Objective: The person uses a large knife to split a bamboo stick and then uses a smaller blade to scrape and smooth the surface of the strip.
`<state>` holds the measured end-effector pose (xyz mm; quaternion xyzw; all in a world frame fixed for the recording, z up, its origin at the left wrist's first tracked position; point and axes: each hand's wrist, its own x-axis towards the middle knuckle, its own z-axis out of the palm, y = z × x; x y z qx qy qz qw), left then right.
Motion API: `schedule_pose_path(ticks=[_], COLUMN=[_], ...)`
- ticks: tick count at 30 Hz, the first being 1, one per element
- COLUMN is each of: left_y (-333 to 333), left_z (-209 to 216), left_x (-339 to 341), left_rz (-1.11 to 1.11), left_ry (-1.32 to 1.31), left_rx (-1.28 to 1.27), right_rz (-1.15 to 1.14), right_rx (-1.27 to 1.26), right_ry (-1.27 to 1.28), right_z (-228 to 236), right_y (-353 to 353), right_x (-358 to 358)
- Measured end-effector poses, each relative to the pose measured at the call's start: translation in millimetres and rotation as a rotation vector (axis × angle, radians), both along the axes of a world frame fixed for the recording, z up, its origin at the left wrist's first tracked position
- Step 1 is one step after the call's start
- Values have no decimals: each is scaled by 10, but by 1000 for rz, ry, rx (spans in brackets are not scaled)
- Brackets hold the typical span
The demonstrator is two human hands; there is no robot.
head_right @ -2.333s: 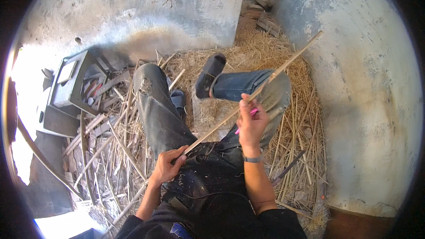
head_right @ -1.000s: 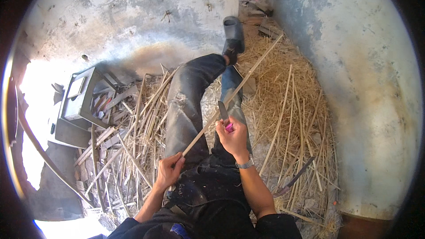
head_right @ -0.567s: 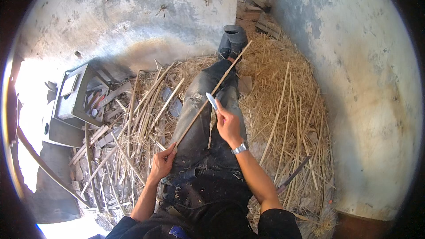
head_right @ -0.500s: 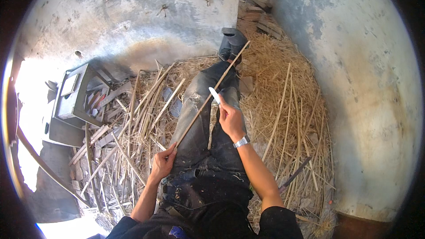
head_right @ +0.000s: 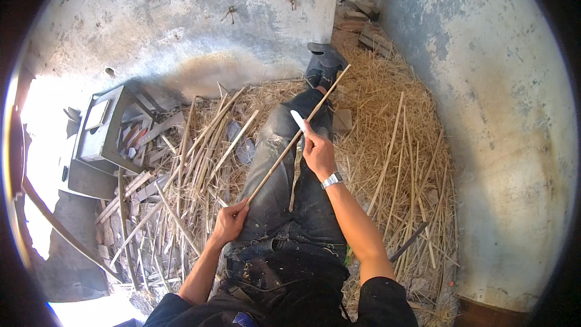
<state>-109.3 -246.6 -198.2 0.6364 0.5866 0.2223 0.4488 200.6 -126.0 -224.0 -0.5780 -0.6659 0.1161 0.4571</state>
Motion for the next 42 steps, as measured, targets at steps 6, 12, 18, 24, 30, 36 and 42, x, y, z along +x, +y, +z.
schedule_pose_path(ticks=[6,12,18,24,30,36,42], left_y=[-22,-17,-141,-151,-163,-162,-168], left_z=[-98,12,-73,-13,-88,-90,-44], left_x=[-77,144,126,168,158,126,238], left_rz=[20,12,87,90,120,112,131], left_ry=[-6,36,89,100,76,100,111], left_rx=[27,43,192,185,264,224,265], right_rz=[417,-156,424,67,361,281,-32], right_rx=[-43,-78,-49,0,-41,102,-38], right_ry=[-241,-117,-259,-304,-148,-475,-6], right_z=[17,-168,-122,-66,-131,-154,-176], right_y=[-710,-61,-759,-204,-495,-355,60], right_x=[-527,306,-512,-25,-423,-200,12])
